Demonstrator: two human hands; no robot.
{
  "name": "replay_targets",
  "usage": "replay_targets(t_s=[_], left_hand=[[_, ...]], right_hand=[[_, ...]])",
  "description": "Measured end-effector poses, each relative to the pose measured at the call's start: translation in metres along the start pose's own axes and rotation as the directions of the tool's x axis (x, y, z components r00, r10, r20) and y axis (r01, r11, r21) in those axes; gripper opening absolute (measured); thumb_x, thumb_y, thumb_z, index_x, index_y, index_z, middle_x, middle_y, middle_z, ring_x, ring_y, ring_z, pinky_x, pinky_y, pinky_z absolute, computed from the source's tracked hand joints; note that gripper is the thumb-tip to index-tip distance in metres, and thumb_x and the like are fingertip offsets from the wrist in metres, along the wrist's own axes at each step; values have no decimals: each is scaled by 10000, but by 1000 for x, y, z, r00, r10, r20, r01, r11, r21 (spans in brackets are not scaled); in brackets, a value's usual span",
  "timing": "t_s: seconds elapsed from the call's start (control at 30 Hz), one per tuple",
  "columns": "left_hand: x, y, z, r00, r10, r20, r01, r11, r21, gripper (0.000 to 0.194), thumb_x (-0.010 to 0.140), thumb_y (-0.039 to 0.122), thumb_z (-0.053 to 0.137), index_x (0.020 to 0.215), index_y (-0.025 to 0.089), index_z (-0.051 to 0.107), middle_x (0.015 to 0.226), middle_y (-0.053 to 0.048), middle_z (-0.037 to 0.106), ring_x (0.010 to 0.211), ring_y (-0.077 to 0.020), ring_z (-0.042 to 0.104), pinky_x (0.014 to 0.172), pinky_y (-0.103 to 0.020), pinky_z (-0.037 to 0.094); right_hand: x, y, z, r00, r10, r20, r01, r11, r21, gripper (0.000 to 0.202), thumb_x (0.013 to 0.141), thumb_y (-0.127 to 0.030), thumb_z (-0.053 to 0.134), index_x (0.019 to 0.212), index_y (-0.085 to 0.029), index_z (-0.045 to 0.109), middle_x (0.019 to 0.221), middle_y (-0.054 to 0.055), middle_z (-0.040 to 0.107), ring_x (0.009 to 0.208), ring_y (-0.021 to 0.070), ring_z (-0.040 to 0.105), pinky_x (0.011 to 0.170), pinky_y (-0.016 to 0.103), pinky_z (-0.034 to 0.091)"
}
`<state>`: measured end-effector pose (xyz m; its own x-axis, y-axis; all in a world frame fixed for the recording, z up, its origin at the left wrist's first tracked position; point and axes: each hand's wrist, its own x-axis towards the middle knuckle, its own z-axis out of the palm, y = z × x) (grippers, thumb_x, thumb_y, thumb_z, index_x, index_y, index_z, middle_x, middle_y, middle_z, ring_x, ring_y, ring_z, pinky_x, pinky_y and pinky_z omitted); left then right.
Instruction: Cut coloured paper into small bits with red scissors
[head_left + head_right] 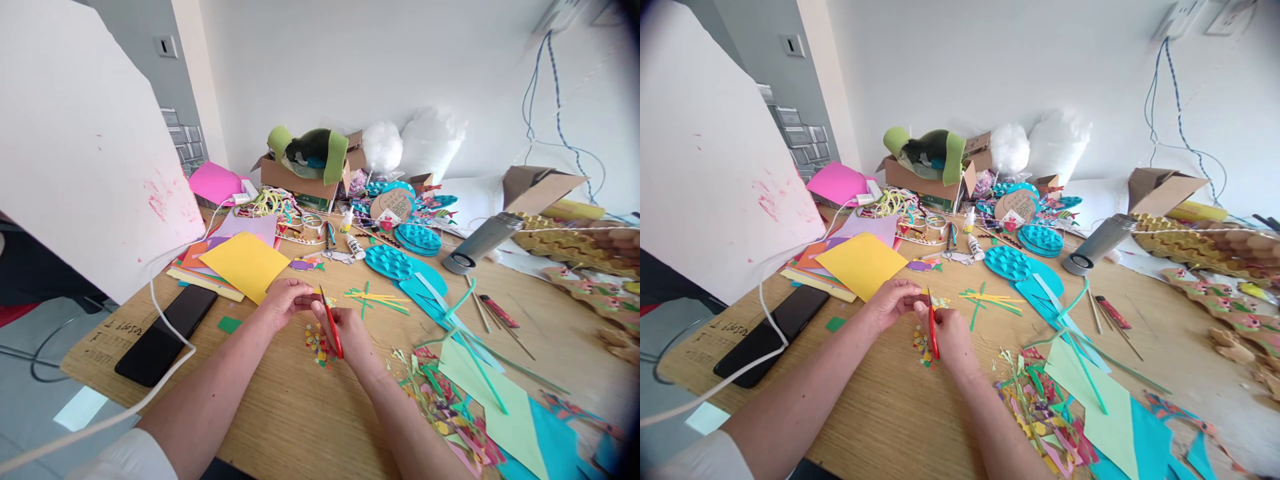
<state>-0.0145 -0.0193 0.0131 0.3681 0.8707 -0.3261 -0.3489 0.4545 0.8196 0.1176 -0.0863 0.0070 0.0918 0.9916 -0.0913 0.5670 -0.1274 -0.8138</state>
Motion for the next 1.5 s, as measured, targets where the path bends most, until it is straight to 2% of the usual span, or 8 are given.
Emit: replay_targets(t_s=[0.33, 0.47, 0.63, 0.8, 1.0, 1.5], left_hand=[[-2, 0, -1, 1000, -8, 5, 8, 1000, 6, 163, 499, 169, 754, 596, 130, 629, 651, -87, 706, 611, -190, 664, 632, -291, 507], [-2, -4, 3, 1000, 0, -14, -2, 990, -140, 146, 538, 138, 746, 642, 119, 645, 712, -95, 717, 663, -191, 672, 671, -296, 522], [-5, -11, 12, 991, -46, -122, 5, 948, -319, 112, 588, 91, 710, 687, 107, 661, 729, -85, 712, 679, -160, 665, 675, -251, 515], [-8, -23, 19, 991, -58, -123, 4, 914, -405, 90, 601, 93, 713, 678, 120, 674, 716, -59, 697, 702, -154, 659, 713, -243, 510], [-13, -32, 25, 991, -69, -112, 16, 908, -419, 43, 632, 127, 705, 664, 110, 682, 740, -75, 701, 686, -141, 646, 667, -225, 497], [-18, -32, 32, 986, -84, -146, 11, 897, -442, 18, 613, 107, 696, 628, 104, 685, 721, -75, 697, 662, -129, 637, 665, -214, 497]], right_hand=[[1, 4, 1, 998, 53, 19, -54, 997, 47, 632, 792, -737, 399, 537, -168, 501, 405, 28, 515, 353, 124, 481, 382, 208, 314], [2, 6, 2, 1000, 4, -16, -3, 999, 50, 647, 808, -733, 370, 605, -145, 548, 455, 33, 543, 380, 112, 482, 390, 199, 317], [1, 2, 4, 1000, -21, -5, 21, 1000, 18, 656, 836, -720, 328, 601, -147, 542, 472, 30, 543, 378, 96, 449, 395, 198, 298], [3, 5, 7, 999, -45, 5, 45, 999, -4, 649, 851, -707, 322, 562, -159, 511, 465, 28, 533, 381, 96, 435, 400, 203, 282], [4, 10, 10, 997, -72, -27, 72, 997, 21, 628, 863, -687, 333, 573, -162, 518, 473, 25, 532, 384, 99, 436, 395, 204, 279], [4, 11, 9, 998, -59, -13, 59, 997, 51, 617, 863, -662, 368, 547, -154, 518, 462, 22, 514, 375, 88, 418, 370, 192, 271]])
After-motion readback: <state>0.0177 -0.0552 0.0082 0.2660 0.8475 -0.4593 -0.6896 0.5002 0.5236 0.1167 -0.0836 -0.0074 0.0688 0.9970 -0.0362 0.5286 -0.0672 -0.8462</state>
